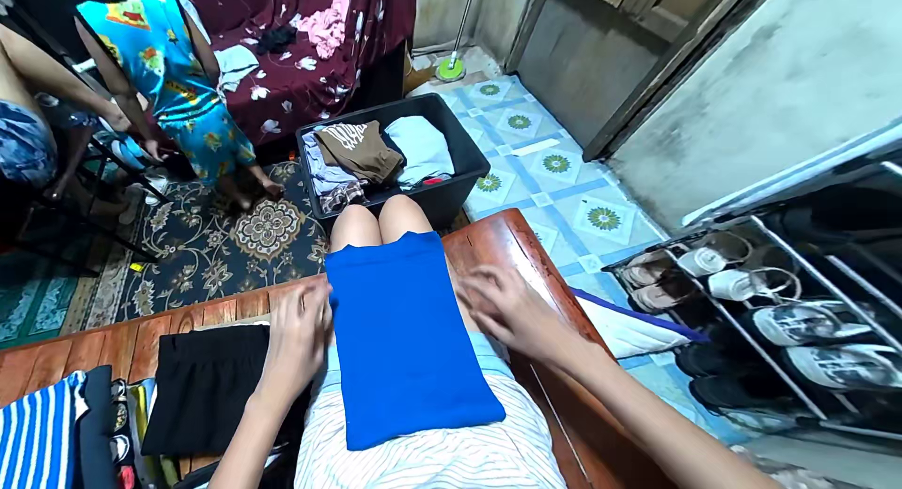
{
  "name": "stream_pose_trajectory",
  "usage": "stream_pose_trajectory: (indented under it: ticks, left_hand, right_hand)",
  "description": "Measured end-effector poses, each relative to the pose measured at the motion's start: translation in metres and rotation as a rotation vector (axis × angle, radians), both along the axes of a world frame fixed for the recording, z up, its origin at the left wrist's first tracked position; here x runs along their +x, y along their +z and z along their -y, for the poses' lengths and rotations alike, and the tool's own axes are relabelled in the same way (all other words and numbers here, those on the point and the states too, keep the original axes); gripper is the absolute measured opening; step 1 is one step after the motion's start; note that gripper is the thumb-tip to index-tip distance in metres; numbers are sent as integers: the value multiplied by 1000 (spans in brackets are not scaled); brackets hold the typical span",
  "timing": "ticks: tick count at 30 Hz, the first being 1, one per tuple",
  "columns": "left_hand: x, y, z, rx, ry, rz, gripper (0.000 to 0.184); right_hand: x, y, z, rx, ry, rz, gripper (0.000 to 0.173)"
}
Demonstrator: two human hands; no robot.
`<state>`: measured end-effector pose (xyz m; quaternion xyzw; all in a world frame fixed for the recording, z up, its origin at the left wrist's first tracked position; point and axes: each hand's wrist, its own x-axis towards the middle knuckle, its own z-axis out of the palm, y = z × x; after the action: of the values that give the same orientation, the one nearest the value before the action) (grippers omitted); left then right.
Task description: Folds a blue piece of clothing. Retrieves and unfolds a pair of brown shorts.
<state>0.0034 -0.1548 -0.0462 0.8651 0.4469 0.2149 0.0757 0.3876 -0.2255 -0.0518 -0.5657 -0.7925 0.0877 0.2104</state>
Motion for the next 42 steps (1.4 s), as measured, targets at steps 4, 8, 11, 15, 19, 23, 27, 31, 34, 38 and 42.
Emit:
stream_pose_trajectory:
  ticks: [4,8,11,15,19,23,27,31,34,38,42]
  left_hand:
    - [-19,-2,62,45,-244,-104,55]
    - [-18,2,72,62,-386,-143,56]
    - [-14,-2,64,-41,-484,-126,52]
    - [-11,-12,56,-105,-496,-28,40]
    - [-15,-11,57,-195,-497,30,43]
    - [-20,2,57,-272,-507,54,44]
    - [-23,10,59,-365,-518,95,43]
    - [-29,17,54,-515,-528,111,45]
    - [-27,26,42,-554,-515,139,41]
    - [-11,29,28,-611,-472,403,33]
    - [16,25,20,-694,-186,777,23]
  right_hand:
    - [-6,-6,65,-24,193,75,52]
    - [-5,-15,59,-42,274,53,56]
    - [-8,-21,43,-167,414,38,71]
    - [-11,-36,41,-22,432,-28,51]
    - [-19,-38,50,88,402,-143,41]
    - [-23,-33,57,47,374,-249,38]
    - [-26,-22,63,-28,374,-297,37]
    - [-26,-19,64,-49,386,-338,35]
    - [-26,-20,60,-54,375,-396,36]
    - [-30,-15,49,-50,347,-506,31]
    - [-42,-4,31,-20,174,-726,21]
